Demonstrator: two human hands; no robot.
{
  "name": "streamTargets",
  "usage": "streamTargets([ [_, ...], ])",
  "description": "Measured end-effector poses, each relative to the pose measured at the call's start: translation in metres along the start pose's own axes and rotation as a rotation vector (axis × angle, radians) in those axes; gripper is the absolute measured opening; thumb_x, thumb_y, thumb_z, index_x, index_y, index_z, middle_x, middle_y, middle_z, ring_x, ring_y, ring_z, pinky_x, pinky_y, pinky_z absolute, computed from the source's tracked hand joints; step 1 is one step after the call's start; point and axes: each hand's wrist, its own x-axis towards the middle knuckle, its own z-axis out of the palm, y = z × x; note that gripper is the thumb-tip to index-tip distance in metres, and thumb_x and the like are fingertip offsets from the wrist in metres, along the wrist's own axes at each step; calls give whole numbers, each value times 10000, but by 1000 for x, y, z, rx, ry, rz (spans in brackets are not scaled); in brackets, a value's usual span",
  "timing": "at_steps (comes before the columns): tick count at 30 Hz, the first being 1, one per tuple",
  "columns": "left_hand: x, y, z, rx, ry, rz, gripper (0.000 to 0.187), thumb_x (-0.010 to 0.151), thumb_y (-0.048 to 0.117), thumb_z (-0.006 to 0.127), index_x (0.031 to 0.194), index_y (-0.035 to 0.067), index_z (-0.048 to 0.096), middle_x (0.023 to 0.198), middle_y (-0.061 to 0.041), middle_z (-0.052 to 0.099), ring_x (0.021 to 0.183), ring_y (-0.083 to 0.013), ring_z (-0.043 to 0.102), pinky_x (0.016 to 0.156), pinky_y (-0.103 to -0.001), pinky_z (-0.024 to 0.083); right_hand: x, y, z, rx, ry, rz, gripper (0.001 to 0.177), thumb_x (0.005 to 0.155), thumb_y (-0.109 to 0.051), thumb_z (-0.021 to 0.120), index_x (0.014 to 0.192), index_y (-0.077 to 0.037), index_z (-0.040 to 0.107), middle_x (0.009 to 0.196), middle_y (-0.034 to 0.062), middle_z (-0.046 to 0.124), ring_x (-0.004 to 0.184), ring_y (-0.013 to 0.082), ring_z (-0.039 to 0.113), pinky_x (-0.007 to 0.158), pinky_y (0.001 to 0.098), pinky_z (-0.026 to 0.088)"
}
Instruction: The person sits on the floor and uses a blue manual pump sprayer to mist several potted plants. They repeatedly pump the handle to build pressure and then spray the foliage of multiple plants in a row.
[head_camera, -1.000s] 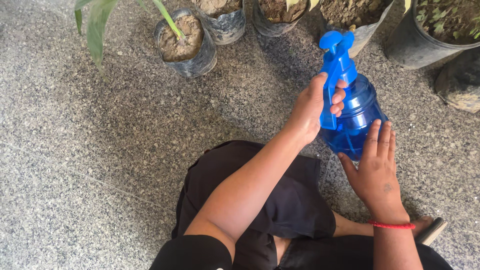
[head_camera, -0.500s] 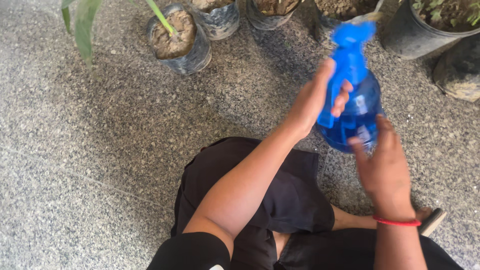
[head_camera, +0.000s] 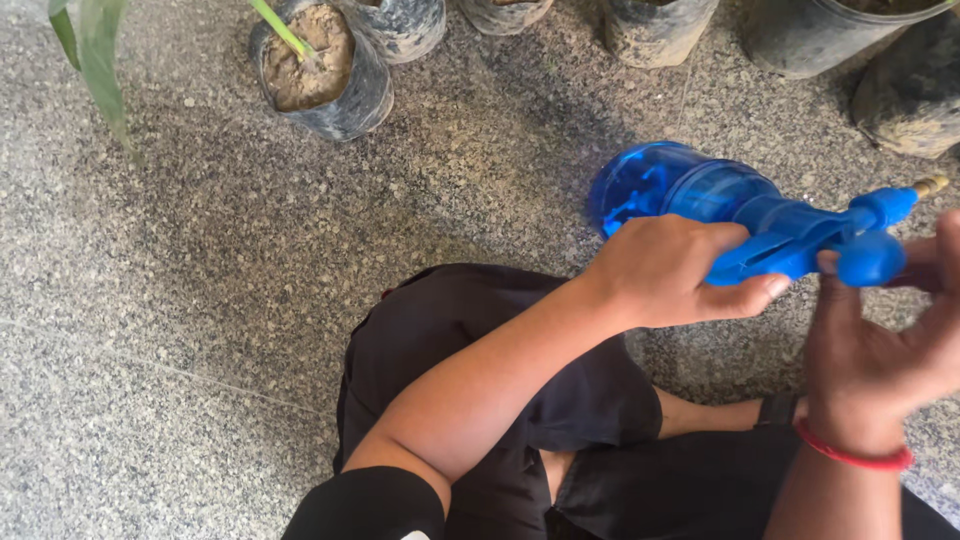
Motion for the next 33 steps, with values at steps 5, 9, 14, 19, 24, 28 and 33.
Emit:
streamTargets([
  [5,4,-3,1,135,22,71,605,894,673,537,697,109,632,516,-61,591,439,-246,626,426,-402,497,-8,-4,3,-146,92,-115,361,1005,24,736,1324,51,571,1213,193,656,1135,285,657,1025,366,539],
  [9,0,-3,4,183,80,94,607,891,650,565,666,88,611,473,-66,558,396,-247,588,410,-396,475,-9,-17,25,-243,36,-196,311,959,75,733,1247,42,618,1214,196,674,1146,305,667,1018,380,541],
  [14,-1,-9,2,284,81,70,608,861,641,615,652,70,610,478,-104,573,405,-285,606,409,-416,491,-1,-23,40,-324,-34,-333,276,902,139,729,1149,29,678,1214,200,697,1161,330,678,1009,398,543],
  [19,2,-11,-6,342,142,34,601,864,634,636,682,61,631,514,-131,598,446,-319,626,433,-436,505,12,-9,6,-41,146,-94,280,925,156,644,1184,50,659,1265,211,684,1219,353,641,1010,414,529],
  [24,7,-7,3,334,57,22,620,860,642,646,668,52,653,502,-146,609,427,-321,631,421,-443,503,-3,-11,3,-15,221,7,344,941,175,553,1267,83,612,1318,222,655,1303,383,571,1032,434,501],
  [28,2,-3,13,363,33,3,618,849,646,642,673,53,650,514,-153,614,453,-321,649,428,-446,512,-20,-20,43,-53,59,73,400,953,189,480,1334,109,574,1361,231,632,1371,407,516,1050,451,479],
  [33,3,6,14,339,89,-35,621,877,655,628,712,56,637,558,-147,635,493,-333,656,444,-450,511,-16,63,26,802,234,201,173,1133,-79,459,1218,-42,605,1346,33,663,1252,145,622,1142,249,512],
])
